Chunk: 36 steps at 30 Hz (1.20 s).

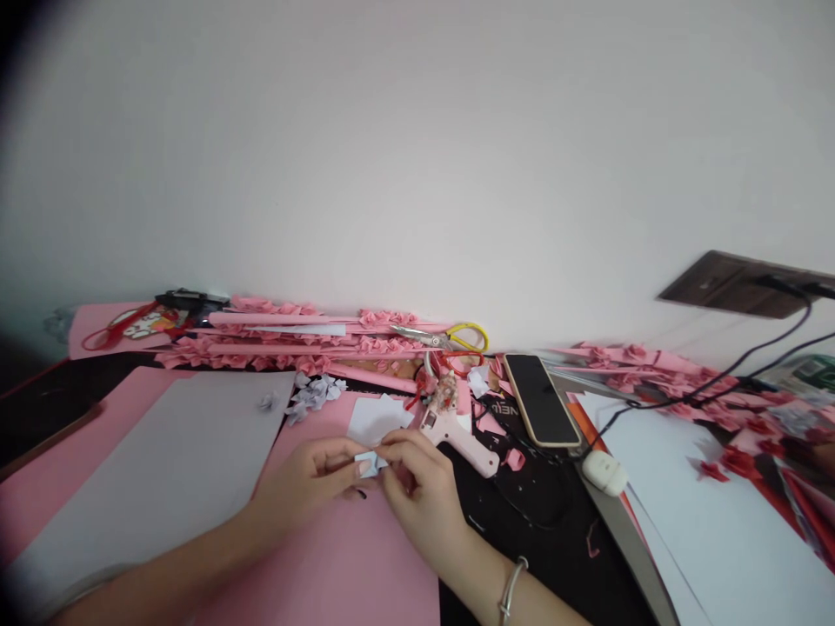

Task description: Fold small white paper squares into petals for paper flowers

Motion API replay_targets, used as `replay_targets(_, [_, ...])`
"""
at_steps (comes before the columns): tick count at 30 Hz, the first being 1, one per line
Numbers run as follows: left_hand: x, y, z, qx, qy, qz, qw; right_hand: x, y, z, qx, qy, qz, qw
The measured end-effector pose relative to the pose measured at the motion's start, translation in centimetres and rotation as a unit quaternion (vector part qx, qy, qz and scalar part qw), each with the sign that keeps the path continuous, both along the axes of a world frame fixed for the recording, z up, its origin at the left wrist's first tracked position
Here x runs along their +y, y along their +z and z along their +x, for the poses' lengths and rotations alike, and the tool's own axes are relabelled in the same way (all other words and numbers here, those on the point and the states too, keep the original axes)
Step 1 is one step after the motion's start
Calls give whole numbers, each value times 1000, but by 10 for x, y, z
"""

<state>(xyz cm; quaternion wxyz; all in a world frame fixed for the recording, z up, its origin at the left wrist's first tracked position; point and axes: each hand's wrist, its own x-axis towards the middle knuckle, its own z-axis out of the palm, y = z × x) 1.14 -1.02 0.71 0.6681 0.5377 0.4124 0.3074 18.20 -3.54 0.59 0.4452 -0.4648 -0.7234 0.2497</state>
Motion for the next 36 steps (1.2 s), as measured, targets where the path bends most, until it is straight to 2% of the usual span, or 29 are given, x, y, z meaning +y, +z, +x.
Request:
replay_targets(12, [1,-1,-2,-5,12,-10,1000,0,-1,2,-39,18,61,997])
replay_targets(21, [2,-3,-5,-37,20,-30,999,-4,0,5,-113,66,31,991])
replay_targets(36, [2,0,-7,-48,12,-77,996,-6,0,8,-158,82,56,982])
